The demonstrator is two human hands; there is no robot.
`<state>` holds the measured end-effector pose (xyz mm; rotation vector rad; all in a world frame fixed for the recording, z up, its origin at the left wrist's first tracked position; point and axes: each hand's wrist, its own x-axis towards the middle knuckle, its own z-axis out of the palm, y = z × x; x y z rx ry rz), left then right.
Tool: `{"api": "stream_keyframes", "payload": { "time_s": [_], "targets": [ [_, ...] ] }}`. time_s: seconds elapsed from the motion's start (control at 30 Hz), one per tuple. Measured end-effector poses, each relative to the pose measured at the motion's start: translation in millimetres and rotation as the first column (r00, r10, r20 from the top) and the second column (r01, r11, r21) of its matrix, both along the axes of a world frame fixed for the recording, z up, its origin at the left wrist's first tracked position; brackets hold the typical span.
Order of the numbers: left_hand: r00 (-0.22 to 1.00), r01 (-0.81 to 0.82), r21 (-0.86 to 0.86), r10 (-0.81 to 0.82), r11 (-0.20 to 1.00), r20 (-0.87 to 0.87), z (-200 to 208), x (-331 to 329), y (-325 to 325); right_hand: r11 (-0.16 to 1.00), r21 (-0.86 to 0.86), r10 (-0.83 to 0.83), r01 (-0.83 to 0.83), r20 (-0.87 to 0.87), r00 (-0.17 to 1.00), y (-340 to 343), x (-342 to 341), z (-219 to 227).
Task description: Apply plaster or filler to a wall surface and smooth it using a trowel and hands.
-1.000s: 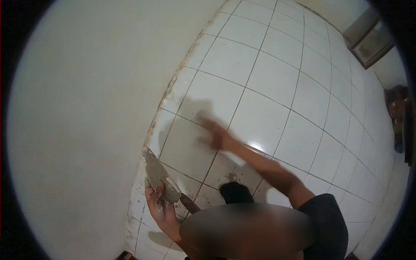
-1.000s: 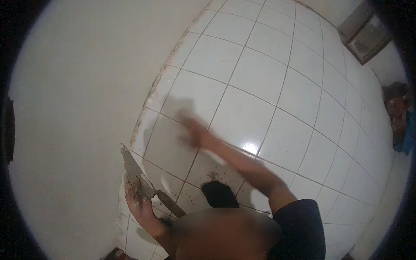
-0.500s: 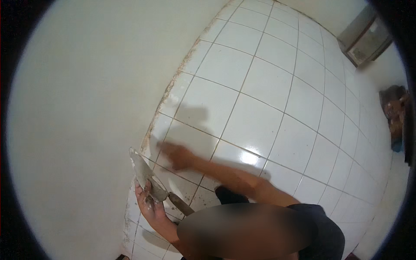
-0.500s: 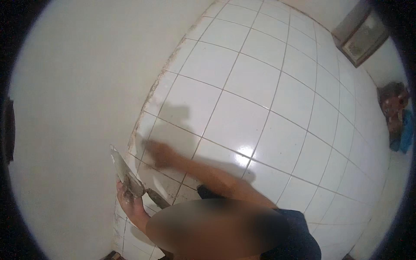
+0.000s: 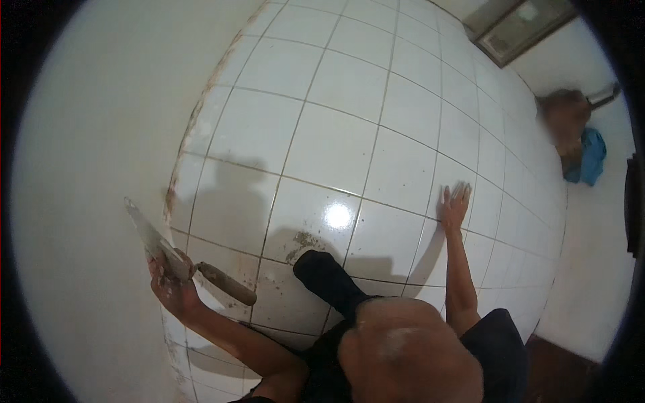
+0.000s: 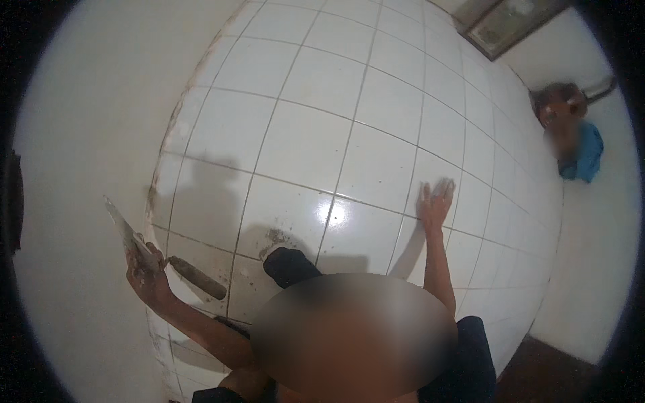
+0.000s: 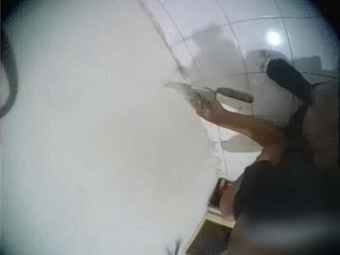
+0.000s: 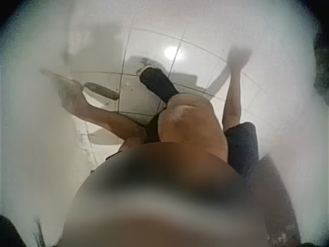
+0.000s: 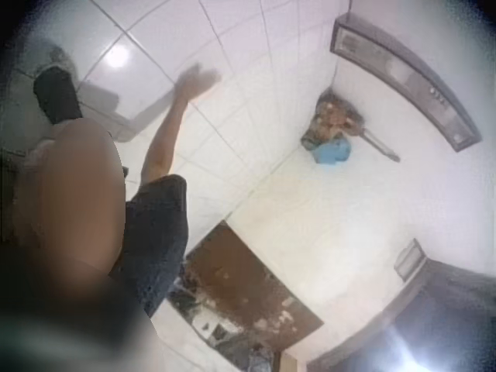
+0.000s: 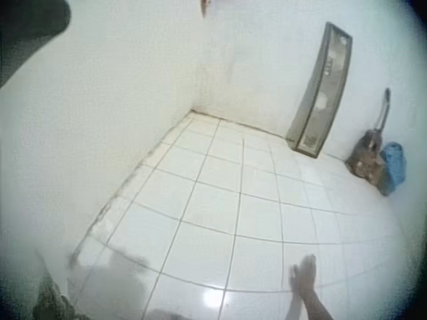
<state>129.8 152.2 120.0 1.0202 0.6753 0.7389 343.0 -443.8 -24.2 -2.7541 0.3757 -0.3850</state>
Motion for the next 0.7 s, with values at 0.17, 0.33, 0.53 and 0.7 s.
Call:
{"api": "stream_keyframes", "payload": {
  "time_s": [0.17,0.33,0.53,0.7],
  "targets": [
    [0.997,-0.069,-0.035,0.070,0.997,0.028,3,-4,-8,0.921,-0.176,0.331,-0.347,-0.111,0.937,77,12,-5],
    [0.979,0.017,-0.089,0.001,0.996,0.203,16,-6,-20,0.601,0.080,0.798,-0.795,-0.003,0.602,263,-25,10],
    [0.992,-0.124,0.036,0.125,0.992,-0.036,35,35,-37,-0.233,0.325,0.956,-0.917,0.249,-0.155,354,-114,17],
    [0.986,-0.084,0.030,0.079,0.996,0.149,43,2,-25,0.295,0.249,0.952,-0.923,-0.159,0.261,226,-67,66]
  ]
}}
